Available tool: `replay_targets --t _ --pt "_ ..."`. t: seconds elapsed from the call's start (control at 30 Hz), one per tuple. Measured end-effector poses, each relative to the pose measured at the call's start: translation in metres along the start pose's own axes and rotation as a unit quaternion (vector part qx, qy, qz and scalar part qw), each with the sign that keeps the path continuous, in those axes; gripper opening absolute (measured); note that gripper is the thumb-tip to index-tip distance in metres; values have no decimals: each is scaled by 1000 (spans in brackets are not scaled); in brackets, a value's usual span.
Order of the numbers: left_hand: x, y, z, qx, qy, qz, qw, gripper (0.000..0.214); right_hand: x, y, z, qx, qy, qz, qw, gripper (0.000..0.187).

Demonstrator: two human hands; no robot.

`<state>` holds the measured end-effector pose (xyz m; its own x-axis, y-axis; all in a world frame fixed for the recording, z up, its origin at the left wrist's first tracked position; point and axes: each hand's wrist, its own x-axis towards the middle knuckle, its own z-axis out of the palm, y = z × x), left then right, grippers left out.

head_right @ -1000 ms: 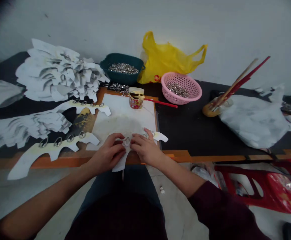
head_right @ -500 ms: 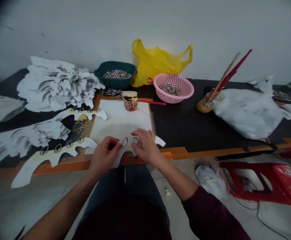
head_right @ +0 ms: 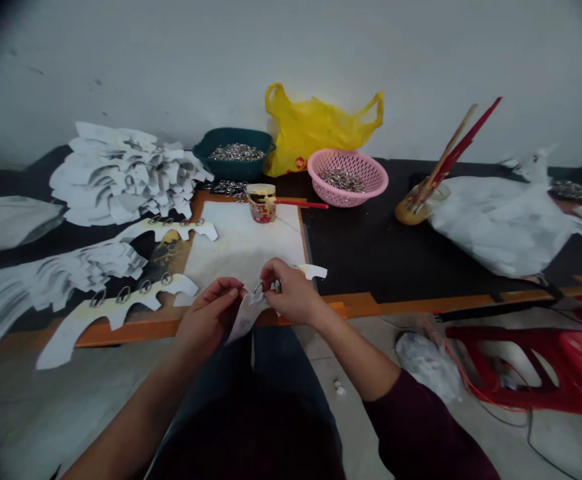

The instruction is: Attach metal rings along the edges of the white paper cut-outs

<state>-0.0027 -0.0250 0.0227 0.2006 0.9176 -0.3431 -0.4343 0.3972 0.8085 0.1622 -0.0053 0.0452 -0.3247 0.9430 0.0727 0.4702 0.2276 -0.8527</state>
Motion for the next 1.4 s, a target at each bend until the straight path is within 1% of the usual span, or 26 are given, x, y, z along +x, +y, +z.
replay_targets --t 0.03,0.13,0.17,0.2,0.27,0.37,0.43,0.47,0.53,0.63,0.7,0.8,0.87,1.0,1.13,1.2,1.3,1.4 --pt "-1 -1 0 23 4 16 1000 20 0 0 2 -12 4 5 1000 22" --pt "-2 -3 2 108 31 104 988 25 0 -3 7 -24 12 6 1000 23" --pt "-2 -4 2 119 42 125 984 26 0 -4 9 -22 12 3 1000 22" --pt "-2 -4 2 114 50 133 983 27 0 -5 10 -19 10 0 1000 22" --pt "0 -4 1 72 52 114 989 28 1 -7 11 -8 5 0 1000 21" --pt "0 -1 -3 10 23 59 998 29 1 -7 11 25 5 10 1000 23" --pt "-2 0 -6 1 5 38 999 27 0 -5 11 35 15 21 999 26" --pt "-3 0 -7 9 1 40 999 27 0 -4 11 31 21 24 999 28" --pt "-4 -1 -10 37 6 65 997 28 -1 -3 12 15 33 24 999 30" --pt "-4 -4 -12 64 37 106 992 29 -2 -4 11 6 29 2 1000 34" --pt "-2 -6 -14 59 58 114 990 28 -1 -6 10 -3 34 -26 999 34" --pt "-1 -8 -16 43 72 113 990 28 0 -11 11 -35 38 -70 996 27" --pt "-1 -8 -16 33 71 114 990 27 1 -13 13 -69 27 -86 994 22" --pt "-6 -7 -13 35 69 121 990 28 4 -15 18 -151 14 -92 984 11" --pt "-9 -7 -9 45 75 125 988 29 6 -20 17 -157 -3 -93 983 3" --pt "-9 -6 -8 21 73 119 990 29 6 -22 17 -151 8 -102 983 5" --pt "-9 -5 -6 -39 70 84 993 29 5 -23 18 -142 34 -130 981 7" --pt "-10 -4 -5 -73 72 46 994 32 5 -22 18 -118 24 -143 982 8"
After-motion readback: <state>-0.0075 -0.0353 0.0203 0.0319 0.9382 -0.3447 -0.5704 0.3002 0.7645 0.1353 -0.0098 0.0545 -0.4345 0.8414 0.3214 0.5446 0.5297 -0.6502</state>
